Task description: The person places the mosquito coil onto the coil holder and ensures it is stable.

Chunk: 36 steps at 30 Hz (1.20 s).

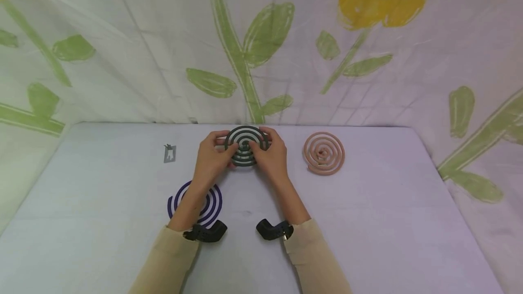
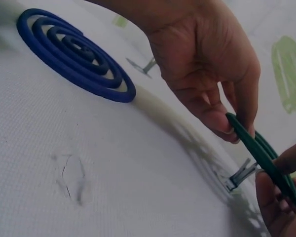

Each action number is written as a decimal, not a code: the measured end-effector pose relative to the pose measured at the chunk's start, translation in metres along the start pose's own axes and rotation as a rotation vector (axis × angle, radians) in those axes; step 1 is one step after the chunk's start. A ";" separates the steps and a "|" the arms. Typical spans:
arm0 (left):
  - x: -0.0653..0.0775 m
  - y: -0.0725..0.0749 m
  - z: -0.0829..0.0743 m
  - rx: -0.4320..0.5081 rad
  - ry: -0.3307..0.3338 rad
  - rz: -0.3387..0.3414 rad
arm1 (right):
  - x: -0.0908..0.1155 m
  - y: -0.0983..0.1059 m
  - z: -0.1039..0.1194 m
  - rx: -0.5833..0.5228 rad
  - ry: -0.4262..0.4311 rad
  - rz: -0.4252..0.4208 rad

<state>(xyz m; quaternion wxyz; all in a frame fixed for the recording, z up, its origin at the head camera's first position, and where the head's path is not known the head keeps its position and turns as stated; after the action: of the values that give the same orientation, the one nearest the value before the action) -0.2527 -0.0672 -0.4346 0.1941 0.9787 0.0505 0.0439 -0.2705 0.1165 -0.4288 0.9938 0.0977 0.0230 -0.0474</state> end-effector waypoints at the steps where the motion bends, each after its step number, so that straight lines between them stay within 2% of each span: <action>1: 0.000 0.000 0.000 0.002 0.000 0.000 | 0.000 0.000 0.000 -0.002 -0.002 0.001; 9: 0.000 -0.004 0.005 0.000 0.002 0.007 | -0.001 0.001 -0.003 -0.022 -0.024 0.007; 19: -0.001 -0.001 0.002 0.009 -0.006 -0.007 | 0.000 0.001 0.000 -0.054 -0.016 -0.003; 27: -0.002 0.001 0.006 0.019 0.000 -0.023 | -0.001 -0.002 0.006 0.027 0.051 -0.004; 36: -0.002 -0.005 0.002 0.010 -0.007 -0.040 | -0.001 0.004 0.002 -0.003 0.005 -0.011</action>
<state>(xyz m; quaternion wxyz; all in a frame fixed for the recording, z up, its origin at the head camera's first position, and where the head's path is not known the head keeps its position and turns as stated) -0.2550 -0.0634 -0.4387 0.1902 0.9786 0.0698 0.0361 -0.2710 0.1203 -0.4255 0.9936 0.0964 0.0261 -0.0525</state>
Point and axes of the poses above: each hand's wrist, its own x-axis away from the middle knuckle, its own y-axis out of the back of the hand, z = x × y, the point moved 9 cm from there along -x, towards the middle knuckle, and after that the axes turned 15 degrees about -x, right-handed, at the moved point
